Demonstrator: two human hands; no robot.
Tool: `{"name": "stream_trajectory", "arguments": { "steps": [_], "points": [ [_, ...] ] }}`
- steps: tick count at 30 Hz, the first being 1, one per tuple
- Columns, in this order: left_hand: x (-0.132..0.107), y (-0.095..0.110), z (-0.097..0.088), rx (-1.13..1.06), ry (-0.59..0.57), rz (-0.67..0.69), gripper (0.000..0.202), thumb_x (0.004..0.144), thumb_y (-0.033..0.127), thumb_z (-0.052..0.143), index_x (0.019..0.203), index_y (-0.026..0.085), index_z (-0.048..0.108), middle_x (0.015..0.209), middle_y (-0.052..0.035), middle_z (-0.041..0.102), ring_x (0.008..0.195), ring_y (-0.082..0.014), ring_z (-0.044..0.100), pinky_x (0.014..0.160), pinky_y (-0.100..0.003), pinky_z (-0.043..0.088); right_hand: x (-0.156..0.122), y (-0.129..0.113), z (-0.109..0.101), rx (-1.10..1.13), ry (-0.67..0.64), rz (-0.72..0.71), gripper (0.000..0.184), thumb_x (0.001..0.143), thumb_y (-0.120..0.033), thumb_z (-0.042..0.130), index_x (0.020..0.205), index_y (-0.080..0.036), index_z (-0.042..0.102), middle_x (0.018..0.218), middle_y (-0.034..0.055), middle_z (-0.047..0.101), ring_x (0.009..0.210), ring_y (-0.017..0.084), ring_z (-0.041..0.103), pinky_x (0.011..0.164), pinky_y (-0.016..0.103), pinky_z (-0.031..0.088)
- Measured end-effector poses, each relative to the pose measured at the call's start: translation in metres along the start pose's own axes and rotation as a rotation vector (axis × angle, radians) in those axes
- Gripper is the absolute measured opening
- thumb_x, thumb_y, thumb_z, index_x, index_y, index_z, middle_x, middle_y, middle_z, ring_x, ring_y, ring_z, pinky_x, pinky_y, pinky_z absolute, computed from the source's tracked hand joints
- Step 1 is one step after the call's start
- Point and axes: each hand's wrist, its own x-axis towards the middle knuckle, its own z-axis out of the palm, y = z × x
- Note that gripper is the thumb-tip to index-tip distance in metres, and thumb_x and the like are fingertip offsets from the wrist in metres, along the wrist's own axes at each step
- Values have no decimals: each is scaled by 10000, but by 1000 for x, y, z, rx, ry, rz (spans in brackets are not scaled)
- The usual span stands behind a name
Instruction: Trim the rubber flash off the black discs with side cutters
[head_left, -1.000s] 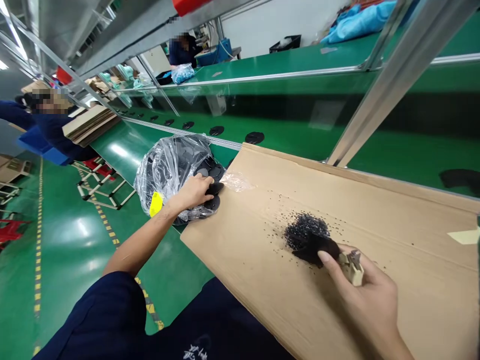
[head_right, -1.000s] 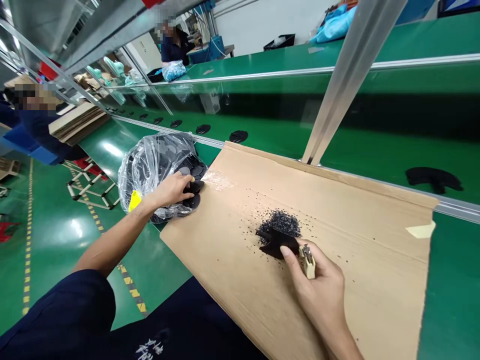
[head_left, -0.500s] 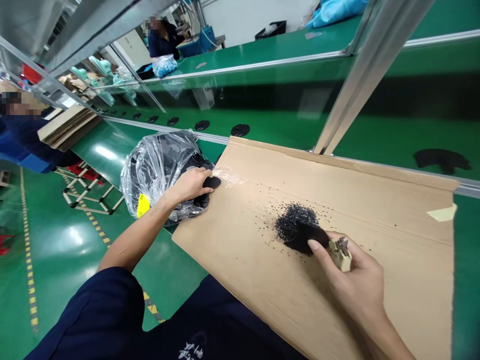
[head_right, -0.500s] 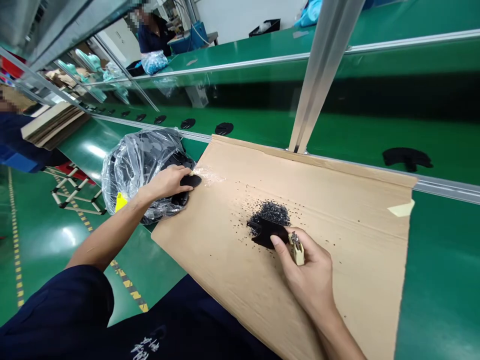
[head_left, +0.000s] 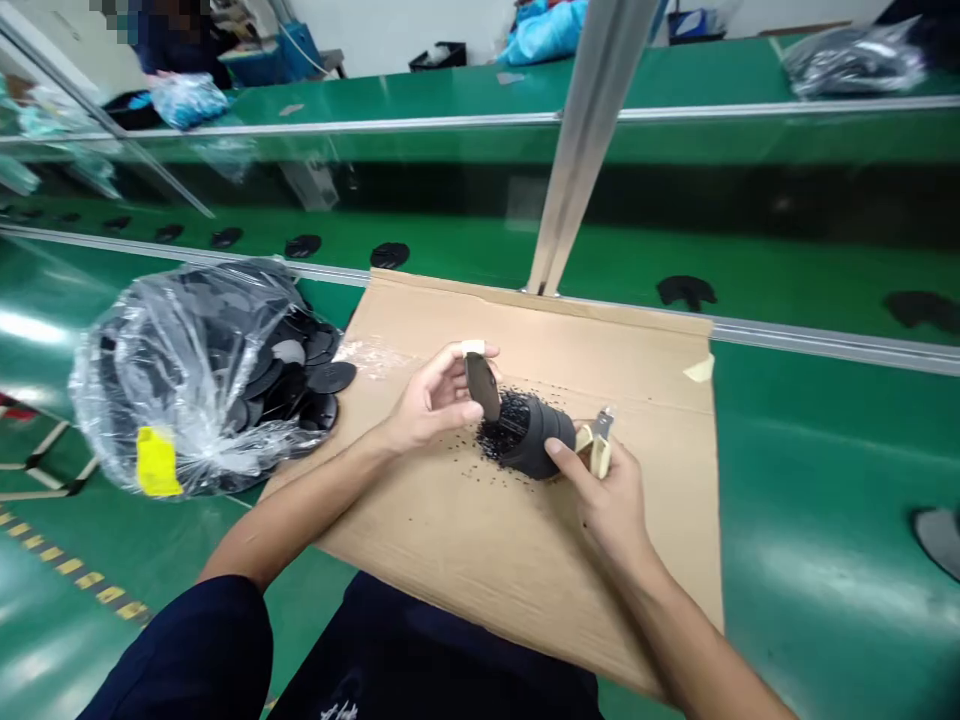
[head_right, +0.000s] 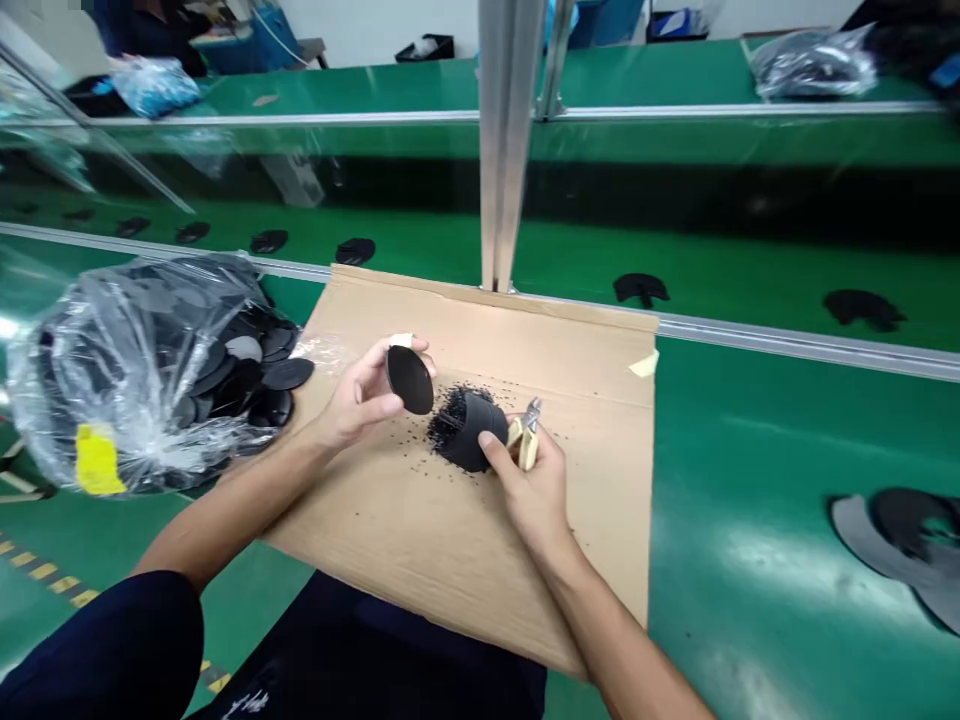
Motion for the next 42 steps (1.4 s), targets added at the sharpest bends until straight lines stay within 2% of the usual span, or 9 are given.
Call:
{"name": "stream_trajectory", "arguments": {
  "steps": [3,5,10,13,15,19,24,38,42],
  "points": [
    [-4,-10,27,225,111,254,419,901,406,736,1225,199,570,1110,-108,683,1051,-209,687,923,-343,595,-2,1,2,142,-17,118,407,706,-521,827,770,-201,583,701,-27,548,633,131,480,586,264,431],
    [-10,-15,36,378,107,381,261,930,283,707,1151,187,607,1114,-112,699,1062,-202,694,940,-350,600,-3,-1,4,220,-54,201,394,690,-495,842,808,-197,613,737,-16,587,666,145,521,610,274,457],
    [-19,-21,38,472,-8,510,323,1033,381,535,1246,152,613,1321,-184,658,1217,-245,672,968,-389,626,-4,-1,5,257,-54,227,351,692,-428,853,805,-204,609,734,-30,567,659,132,496,622,267,440],
    [-20,-18,37,490,8,456,330,1052,216,455,1352,163,581,1391,-166,629,1276,-222,644,1037,-382,601,-6,0,5,171,-23,159,345,711,-421,845,796,-212,585,711,-45,524,647,124,465,618,262,416],
    [-20,-15,37,513,66,394,388,1017,172,519,1404,172,547,1382,-156,628,1283,-223,633,1068,-392,581,-8,-1,6,75,-19,105,339,725,-425,836,813,-214,586,693,-50,509,629,121,449,606,261,405],
    [-20,-11,36,561,148,287,434,970,287,653,1385,194,570,1162,-116,681,1080,-220,661,933,-381,603,-11,-5,6,-93,-26,26,332,768,-461,797,841,-218,583,646,-58,473,574,117,410,556,264,395],
    [-22,-12,33,434,157,203,364,956,290,682,1304,197,633,973,-46,617,851,-140,593,728,-254,564,-10,-5,6,-170,-26,-39,320,797,-465,775,827,-212,580,655,-47,481,577,117,414,546,260,402],
    [-24,-13,33,216,206,-60,177,892,298,755,1008,174,704,817,4,547,719,-104,526,651,-209,458,-11,-1,6,-164,-89,-85,258,838,-405,755,850,-219,578,633,-62,466,516,99,374,490,248,365],
    [-23,-14,34,138,195,-119,244,892,310,751,1094,181,708,942,-34,610,858,-137,600,753,-229,506,-11,-1,6,-155,-103,-107,247,845,-395,757,855,-222,581,634,-62,472,514,100,385,498,250,382]
  ]
}}
